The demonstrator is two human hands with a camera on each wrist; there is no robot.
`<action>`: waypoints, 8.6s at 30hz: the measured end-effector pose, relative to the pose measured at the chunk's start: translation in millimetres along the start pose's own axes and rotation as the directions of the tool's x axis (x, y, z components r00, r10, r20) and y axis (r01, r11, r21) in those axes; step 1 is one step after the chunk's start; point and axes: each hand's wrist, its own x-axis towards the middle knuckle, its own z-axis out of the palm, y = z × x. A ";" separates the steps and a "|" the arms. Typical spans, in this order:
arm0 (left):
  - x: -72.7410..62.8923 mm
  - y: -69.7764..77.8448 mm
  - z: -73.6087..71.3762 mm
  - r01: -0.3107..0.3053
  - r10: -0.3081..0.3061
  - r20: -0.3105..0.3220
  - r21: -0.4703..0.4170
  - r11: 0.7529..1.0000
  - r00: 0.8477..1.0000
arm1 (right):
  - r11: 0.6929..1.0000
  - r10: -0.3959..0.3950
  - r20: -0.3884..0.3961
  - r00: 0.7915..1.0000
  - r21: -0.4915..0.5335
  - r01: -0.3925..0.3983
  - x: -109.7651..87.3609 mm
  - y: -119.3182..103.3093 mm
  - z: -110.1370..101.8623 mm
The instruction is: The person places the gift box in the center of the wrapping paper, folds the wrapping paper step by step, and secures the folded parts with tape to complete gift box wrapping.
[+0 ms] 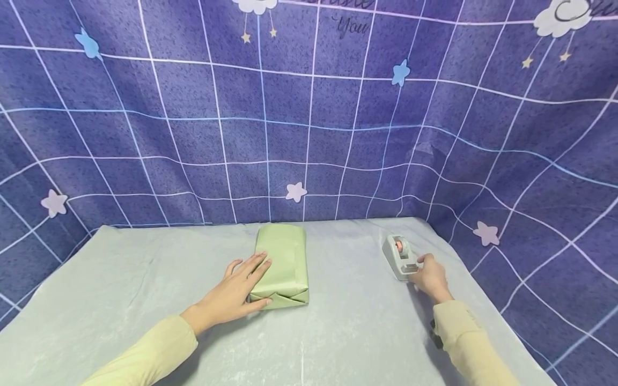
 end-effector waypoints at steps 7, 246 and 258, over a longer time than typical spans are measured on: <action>1.0 -1.4 -2.1 0.003 -0.003 0.004 -0.003 1.000 1.000 | 1.000 0.012 -0.057 0.998 0.003 -0.012 -0.3 -8.8 -9.8; 6.9 14.3 1.2 0.093 -0.093 -0.046 0.005 0.996 0.995 | 0.761 -0.604 0.097 0.791 0.366 0.536 -42.5 -169.7 121.8; 7.9 14.6 0.3 0.097 -0.097 -0.018 0.015 0.995 0.995 | 0.708 -0.693 0.116 0.712 0.297 0.641 -39.9 -160.3 117.6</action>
